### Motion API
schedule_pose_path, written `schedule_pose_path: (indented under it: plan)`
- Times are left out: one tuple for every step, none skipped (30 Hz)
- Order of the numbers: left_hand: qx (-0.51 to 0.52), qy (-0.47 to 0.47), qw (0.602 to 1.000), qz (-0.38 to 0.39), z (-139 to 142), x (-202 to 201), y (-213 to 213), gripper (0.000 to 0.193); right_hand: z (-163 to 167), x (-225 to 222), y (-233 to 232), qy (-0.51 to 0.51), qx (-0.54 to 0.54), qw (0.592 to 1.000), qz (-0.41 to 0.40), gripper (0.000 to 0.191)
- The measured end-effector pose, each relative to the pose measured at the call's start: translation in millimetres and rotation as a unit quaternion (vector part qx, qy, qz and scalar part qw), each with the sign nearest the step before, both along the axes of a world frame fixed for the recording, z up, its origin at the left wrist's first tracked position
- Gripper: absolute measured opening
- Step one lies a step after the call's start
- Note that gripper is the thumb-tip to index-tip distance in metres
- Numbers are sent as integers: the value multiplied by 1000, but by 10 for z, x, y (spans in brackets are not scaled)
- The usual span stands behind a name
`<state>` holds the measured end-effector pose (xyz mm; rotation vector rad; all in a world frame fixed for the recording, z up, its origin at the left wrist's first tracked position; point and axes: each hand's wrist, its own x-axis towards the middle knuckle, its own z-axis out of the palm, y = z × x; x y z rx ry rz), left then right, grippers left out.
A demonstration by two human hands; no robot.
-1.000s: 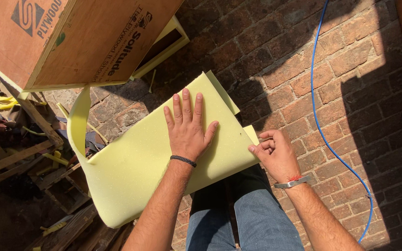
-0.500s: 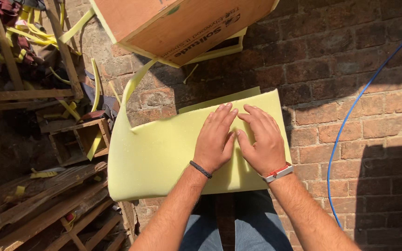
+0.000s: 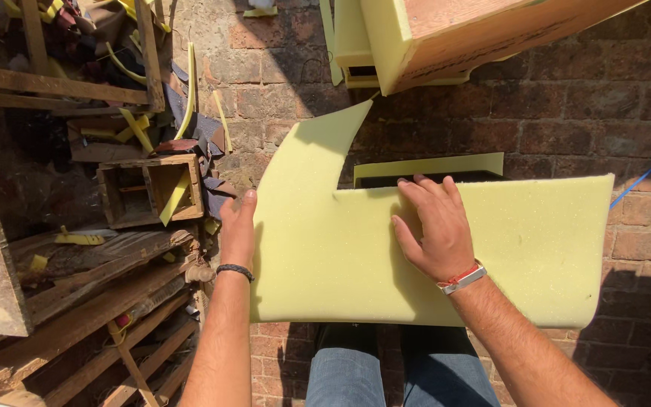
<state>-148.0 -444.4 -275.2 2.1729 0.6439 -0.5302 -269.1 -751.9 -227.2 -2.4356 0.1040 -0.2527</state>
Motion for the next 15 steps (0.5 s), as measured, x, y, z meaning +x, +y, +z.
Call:
schedule_pose_path:
  plan:
    - [-41,97,994,40,-19,51,92,67,-8,9,86,0,3,1000,-7,52]
    - [-97,103,988,69,3,73,180,63,-19,24,153,0,6,1000,-14,51]
    - [-155,109,977,97,68,48,264,58,-31,31,201,-6,4,1000,-20,50]
    - [-211,116,962,125,149,26,329,54,-43,38,237,-12,3,1000,-25,49]
    - [-217,108,960,141,249,16,388,52,-55,40,257,-17,2,999,-31,48]
    - [-221,99,957,158,380,3,460,49,-68,45,268,-16,-3,999,-30,48]
    - [-223,88,955,175,515,-20,519,46,-77,46,274,-17,-7,999,-28,48]
    - [-234,59,960,141,634,-56,558,46,-89,51,277,-18,-11,999,-26,47]
    - [-244,31,963,107,749,-102,584,46,-92,56,277,-20,-9,999,-24,47]
    - [-256,3,964,72,829,-133,592,45,-93,61,278,-20,-8,1000,-22,46]
    - [-239,-14,970,46,883,-148,592,44,-86,70,280,-21,-6,1000,-19,46]
    - [-221,-32,975,21,920,-163,599,44,-75,81,284,-20,-10,1000,-15,45]
    - [-202,-49,978,-5,934,-167,611,43,-58,96,294,-19,-14,1000,-12,45]
    - [-202,-60,977,-9,916,-163,608,41,-39,114,303,-17,-17,1000,-7,45]
    - [-202,-73,977,-14,875,-152,602,40,-18,132,319,-7,-19,1000,11,46]
